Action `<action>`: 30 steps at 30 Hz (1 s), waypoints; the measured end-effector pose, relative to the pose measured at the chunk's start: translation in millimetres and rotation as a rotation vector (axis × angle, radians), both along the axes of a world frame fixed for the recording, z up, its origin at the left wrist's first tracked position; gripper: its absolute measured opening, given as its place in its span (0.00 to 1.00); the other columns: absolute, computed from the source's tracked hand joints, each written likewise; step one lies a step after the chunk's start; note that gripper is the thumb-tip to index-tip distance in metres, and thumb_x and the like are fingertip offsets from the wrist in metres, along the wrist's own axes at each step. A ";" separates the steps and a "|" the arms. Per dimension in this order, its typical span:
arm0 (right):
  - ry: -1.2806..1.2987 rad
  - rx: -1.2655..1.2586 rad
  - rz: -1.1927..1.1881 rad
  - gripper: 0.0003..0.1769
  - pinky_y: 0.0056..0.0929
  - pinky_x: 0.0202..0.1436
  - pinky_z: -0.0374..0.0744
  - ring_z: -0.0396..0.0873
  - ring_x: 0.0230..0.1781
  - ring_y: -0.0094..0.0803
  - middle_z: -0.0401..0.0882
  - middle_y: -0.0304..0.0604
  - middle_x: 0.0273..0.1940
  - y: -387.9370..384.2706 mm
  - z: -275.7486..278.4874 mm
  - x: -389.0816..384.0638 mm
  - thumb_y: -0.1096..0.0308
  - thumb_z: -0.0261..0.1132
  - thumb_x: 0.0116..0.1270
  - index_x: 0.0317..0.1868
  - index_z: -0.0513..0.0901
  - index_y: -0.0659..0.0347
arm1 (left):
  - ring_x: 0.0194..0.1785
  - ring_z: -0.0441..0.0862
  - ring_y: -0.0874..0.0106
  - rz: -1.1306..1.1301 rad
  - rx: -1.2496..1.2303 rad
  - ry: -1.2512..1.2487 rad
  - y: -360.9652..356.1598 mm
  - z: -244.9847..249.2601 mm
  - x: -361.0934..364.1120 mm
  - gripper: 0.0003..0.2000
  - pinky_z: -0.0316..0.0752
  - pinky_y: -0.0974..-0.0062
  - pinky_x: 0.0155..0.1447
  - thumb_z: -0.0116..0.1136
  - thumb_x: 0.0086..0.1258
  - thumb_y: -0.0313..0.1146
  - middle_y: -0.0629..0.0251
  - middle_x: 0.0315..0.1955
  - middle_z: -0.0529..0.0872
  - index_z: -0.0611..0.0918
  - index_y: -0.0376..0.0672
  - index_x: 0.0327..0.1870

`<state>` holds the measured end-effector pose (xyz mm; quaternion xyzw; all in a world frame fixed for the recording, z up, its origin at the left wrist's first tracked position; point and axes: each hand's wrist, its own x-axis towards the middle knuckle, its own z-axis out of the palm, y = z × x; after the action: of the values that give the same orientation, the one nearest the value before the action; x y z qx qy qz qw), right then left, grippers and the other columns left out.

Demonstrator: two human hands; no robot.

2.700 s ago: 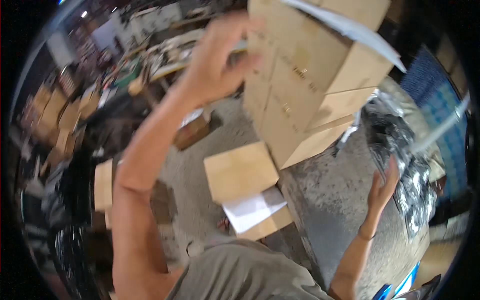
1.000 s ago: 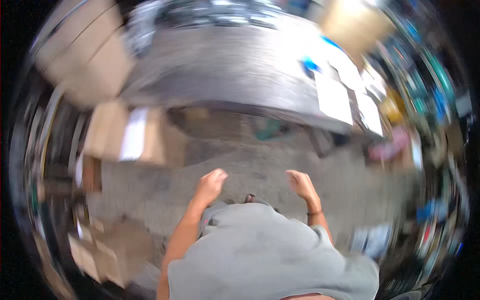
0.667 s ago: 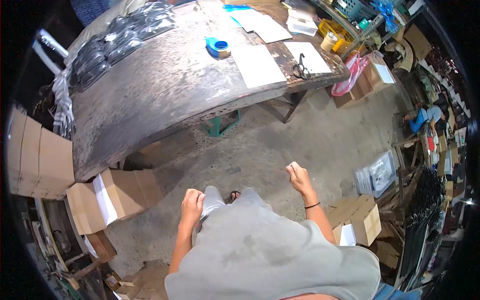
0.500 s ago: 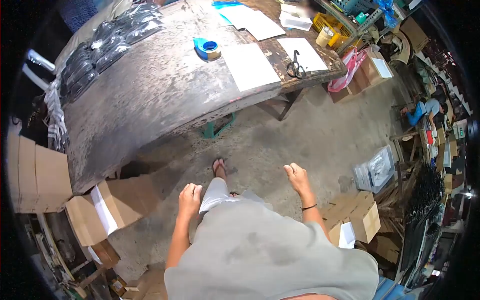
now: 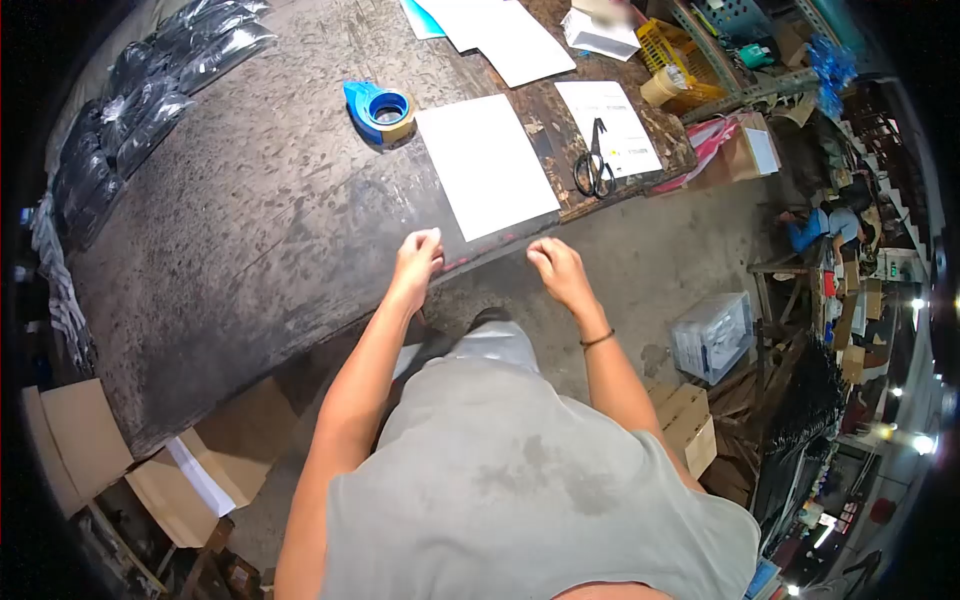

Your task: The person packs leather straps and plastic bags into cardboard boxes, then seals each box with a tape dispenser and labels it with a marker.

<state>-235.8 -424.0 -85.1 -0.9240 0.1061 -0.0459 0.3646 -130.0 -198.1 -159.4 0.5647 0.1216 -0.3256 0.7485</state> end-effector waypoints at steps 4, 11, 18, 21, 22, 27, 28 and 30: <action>0.067 -0.047 0.077 0.11 0.33 0.44 0.76 0.80 0.37 0.41 0.81 0.50 0.35 -14.3 -24.8 67.6 0.66 0.61 0.65 0.40 0.81 0.66 | 0.56 0.74 0.65 -0.008 0.092 0.097 -41.1 2.4 34.6 0.26 0.70 0.66 0.58 0.56 0.70 0.48 0.57 0.53 0.76 0.69 0.38 0.60; 0.305 0.233 0.153 0.12 0.28 0.40 0.75 0.77 0.32 0.28 0.81 0.43 0.31 -41.7 -80.3 127.2 0.64 0.63 0.64 0.38 0.81 0.66 | 0.36 0.78 0.76 0.040 0.144 0.188 -74.8 -2.1 54.9 0.21 0.74 0.77 0.39 0.56 0.70 0.45 0.64 0.44 0.80 0.73 0.40 0.57; 0.439 0.245 0.431 0.20 0.35 0.36 0.76 0.79 0.31 0.37 0.80 0.46 0.28 -49.6 -47.4 136.6 0.53 0.70 0.55 0.30 0.78 0.63 | 0.24 0.73 0.82 0.097 0.311 0.110 -112.7 18.1 47.1 0.10 0.71 0.82 0.29 0.58 0.69 0.38 0.73 0.25 0.78 0.79 0.42 0.41; 0.453 0.148 0.488 0.17 0.43 0.39 0.77 0.81 0.35 0.49 0.81 0.53 0.31 -51.2 -39.1 138.0 0.56 0.67 0.55 0.32 0.79 0.64 | 0.30 0.76 0.80 0.093 0.259 0.092 -120.8 28.5 48.4 0.11 0.75 0.80 0.33 0.60 0.68 0.38 0.72 0.29 0.79 0.77 0.42 0.41; 0.425 0.129 0.482 0.15 0.43 0.38 0.77 0.81 0.34 0.50 0.82 0.53 0.30 -52.5 -47.3 137.2 0.58 0.66 0.56 0.32 0.80 0.64 | 0.33 0.76 0.79 0.109 0.306 0.070 -125.1 30.8 47.2 0.11 0.75 0.79 0.35 0.61 0.68 0.38 0.71 0.32 0.78 0.76 0.42 0.43; 0.448 0.284 0.430 0.13 0.39 0.35 0.77 0.82 0.31 0.44 0.82 0.51 0.27 -64.7 -29.4 147.4 0.61 0.66 0.57 0.31 0.81 0.64 | 0.50 0.78 0.69 0.195 0.363 0.064 -123.0 36.0 54.7 0.31 0.77 0.69 0.44 0.63 0.66 0.46 0.58 0.53 0.76 0.64 0.42 0.65; 0.439 0.315 0.413 0.15 0.35 0.34 0.76 0.81 0.28 0.38 0.81 0.50 0.26 -66.6 -34.6 148.6 0.59 0.68 0.56 0.31 0.80 0.65 | 0.50 0.78 0.69 0.198 0.360 0.059 -120.5 35.0 57.8 0.31 0.77 0.69 0.44 0.63 0.66 0.46 0.58 0.53 0.76 0.64 0.42 0.65; 0.435 0.328 0.419 0.16 0.35 0.34 0.76 0.79 0.27 0.36 0.80 0.48 0.25 -68.5 -35.0 151.1 0.59 0.69 0.56 0.31 0.79 0.65 | 0.53 0.75 0.66 0.210 0.262 0.128 -114.5 31.3 64.9 0.37 0.76 0.64 0.48 0.61 0.66 0.48 0.56 0.57 0.74 0.58 0.43 0.70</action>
<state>-84.7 -492.5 -120.1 -0.8430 -0.0047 0.2456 0.4786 -65.1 -312.6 -128.0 0.6198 0.2688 -0.2625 0.6890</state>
